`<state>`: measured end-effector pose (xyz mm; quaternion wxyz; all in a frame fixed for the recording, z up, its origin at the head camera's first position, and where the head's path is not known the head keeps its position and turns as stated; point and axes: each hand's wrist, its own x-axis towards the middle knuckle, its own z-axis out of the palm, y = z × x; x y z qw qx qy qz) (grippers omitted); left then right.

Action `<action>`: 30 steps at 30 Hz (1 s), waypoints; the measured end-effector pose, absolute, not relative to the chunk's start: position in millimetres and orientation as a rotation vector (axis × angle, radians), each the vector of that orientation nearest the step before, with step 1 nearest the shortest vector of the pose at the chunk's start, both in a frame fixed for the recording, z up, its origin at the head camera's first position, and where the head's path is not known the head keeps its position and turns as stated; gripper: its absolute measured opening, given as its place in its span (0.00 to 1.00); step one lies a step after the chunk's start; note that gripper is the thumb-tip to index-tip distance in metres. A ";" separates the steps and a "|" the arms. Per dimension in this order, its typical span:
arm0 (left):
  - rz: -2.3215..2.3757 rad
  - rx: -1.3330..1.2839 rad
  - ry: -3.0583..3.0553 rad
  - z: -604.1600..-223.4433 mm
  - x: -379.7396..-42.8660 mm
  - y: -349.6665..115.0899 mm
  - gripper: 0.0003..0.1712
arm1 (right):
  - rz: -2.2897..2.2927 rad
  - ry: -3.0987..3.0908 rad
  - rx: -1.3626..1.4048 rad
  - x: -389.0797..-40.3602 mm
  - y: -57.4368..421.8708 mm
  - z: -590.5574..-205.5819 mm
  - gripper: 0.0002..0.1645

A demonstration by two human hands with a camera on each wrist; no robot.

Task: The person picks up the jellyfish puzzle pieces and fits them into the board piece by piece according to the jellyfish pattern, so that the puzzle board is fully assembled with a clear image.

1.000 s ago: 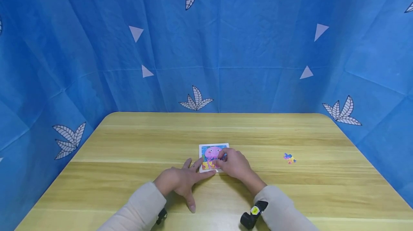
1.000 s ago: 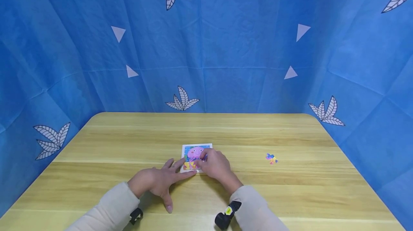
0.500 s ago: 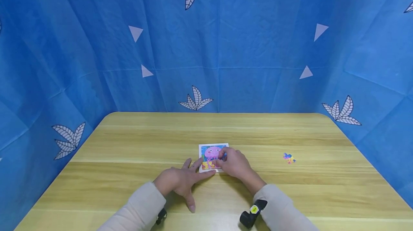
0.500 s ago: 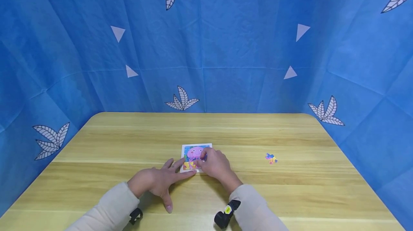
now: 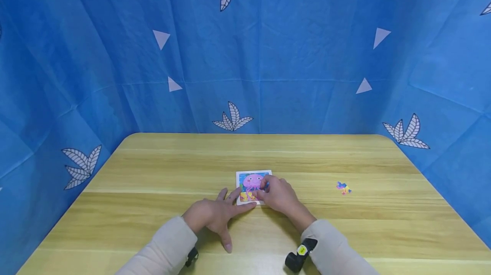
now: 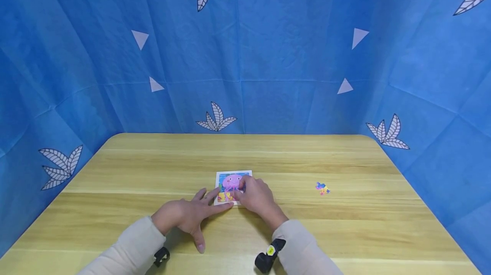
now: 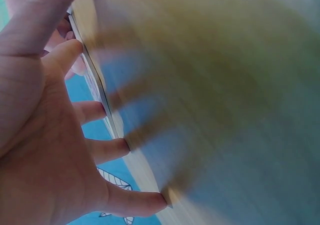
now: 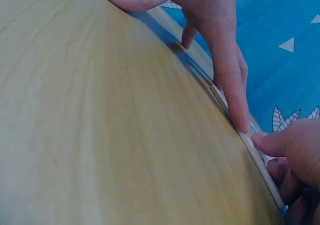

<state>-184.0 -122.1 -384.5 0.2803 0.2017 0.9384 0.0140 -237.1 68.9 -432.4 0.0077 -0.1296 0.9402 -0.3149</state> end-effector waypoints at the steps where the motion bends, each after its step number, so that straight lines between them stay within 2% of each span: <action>1: 0.038 0.541 2.515 -384.5 -184.3 -122.1 0.65 | -0.985 2.940 -0.404 -237.1 68.9 -432.2 0.15; 10: 0.018 0.551 2.521 -384.9 -184.4 -121.6 0.65 | -1.027 2.945 -0.432 -237.3 69.6 -433.6 0.14; 17: 0.024 0.553 2.518 -385.2 -184.7 -121.9 0.65 | -1.170 2.890 -0.443 -241.7 76.6 -434.6 0.09; 30: 0.051 0.544 2.522 -385.4 -183.7 -122.0 0.65 | -1.214 2.928 -0.318 -249.2 121.4 -426.6 0.09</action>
